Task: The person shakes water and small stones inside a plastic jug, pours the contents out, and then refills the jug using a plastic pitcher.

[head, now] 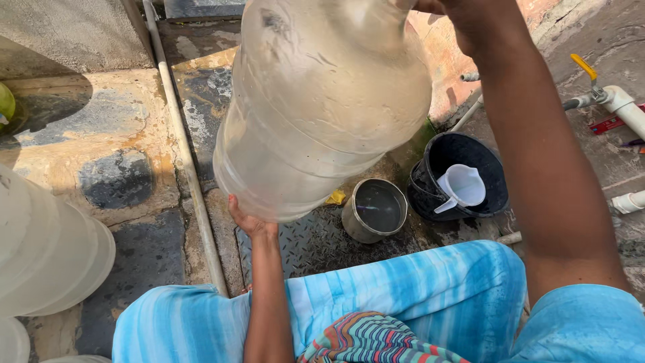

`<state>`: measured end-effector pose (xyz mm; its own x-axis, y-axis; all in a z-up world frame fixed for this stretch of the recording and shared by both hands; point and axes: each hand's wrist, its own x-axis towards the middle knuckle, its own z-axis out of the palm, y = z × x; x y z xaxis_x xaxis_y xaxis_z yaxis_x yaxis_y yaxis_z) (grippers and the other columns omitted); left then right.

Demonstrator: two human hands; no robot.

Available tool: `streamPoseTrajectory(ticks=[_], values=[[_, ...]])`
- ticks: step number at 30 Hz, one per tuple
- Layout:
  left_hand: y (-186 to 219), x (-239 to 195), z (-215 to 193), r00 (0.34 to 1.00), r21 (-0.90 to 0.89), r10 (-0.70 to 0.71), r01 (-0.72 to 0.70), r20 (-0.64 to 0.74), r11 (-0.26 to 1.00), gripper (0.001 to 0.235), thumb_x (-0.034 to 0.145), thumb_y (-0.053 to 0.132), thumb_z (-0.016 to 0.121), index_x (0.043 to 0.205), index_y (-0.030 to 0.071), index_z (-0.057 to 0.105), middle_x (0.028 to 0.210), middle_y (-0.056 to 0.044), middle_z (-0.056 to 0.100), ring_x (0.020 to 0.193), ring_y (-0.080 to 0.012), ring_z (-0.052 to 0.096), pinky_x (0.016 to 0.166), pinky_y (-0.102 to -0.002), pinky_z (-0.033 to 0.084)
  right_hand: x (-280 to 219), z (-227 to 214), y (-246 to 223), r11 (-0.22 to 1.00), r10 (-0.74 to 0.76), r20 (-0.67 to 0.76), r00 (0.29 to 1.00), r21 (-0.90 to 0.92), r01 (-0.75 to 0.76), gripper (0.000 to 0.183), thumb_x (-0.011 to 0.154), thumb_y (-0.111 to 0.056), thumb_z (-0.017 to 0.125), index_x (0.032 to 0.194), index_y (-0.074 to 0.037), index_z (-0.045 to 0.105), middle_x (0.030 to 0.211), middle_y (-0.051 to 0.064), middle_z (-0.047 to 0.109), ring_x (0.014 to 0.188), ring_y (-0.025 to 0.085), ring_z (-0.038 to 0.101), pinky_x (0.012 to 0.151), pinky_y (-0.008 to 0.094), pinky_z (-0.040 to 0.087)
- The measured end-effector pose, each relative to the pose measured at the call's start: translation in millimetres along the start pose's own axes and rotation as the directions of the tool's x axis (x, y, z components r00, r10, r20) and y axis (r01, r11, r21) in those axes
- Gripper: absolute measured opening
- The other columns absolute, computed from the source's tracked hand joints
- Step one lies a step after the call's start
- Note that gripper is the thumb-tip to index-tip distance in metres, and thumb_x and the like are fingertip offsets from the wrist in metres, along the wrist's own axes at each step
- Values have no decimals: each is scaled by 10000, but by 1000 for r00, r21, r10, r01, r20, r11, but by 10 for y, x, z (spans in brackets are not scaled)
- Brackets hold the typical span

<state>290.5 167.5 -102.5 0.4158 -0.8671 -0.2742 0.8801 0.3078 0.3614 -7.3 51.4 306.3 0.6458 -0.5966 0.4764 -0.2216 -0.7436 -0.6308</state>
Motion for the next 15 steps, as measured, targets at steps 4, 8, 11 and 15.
streamPoseTrajectory(ticks=[4, 8, 11, 15], values=[[889, 125, 751, 833, 199, 370, -478, 412, 855, 954, 774, 574, 800, 1516, 96, 437, 1440, -111, 546, 1411, -337, 528, 1182, -520, 429, -862, -524, 195, 954, 94, -347, 933, 298, 15, 404, 1080, -348, 608, 1347, -46, 579, 1255, 94, 649, 1196, 231, 710, 1052, 434, 629], [1584, 114, 1567, 611, 345, 407, -754, 679, 559, 832, 847, 431, 921, 1488, 34, 569, 1352, -89, 625, 1296, -280, 606, 1217, -446, 511, -1639, -339, 1375, 813, 562, -512, 650, 489, -317, 495, 1254, -564, 462, 1306, -87, 581, 921, 45, 528, 756, 168, 464, 599, 332, 336], [1838, 146, 1864, 649, 589, 285, -760, 705, 275, 834, 824, 503, 917, 1432, 25, 605, 1288, -97, 688, 1218, -247, 686, 1105, -407, 560, -2256, 360, 2407, 499, 846, -171, 504, 588, -637, 797, 1000, -744, 338, 1329, -81, 633, 987, 97, 720, 741, 174, 670, 568, 296, 490], [1831, 292, 1737, 928, 969, 282, -241, 244, -43, 851, 639, 601, 897, 1243, 32, 708, 1091, -133, 751, 953, -230, 730, 856, -381, 568, -2873, 1351, 3260, 167, 943, 176, 281, 478, -862, 884, 915, -780, 226, 1251, -86, 660, 792, 70, 673, 535, 138, 519, 426, 249, 378]])
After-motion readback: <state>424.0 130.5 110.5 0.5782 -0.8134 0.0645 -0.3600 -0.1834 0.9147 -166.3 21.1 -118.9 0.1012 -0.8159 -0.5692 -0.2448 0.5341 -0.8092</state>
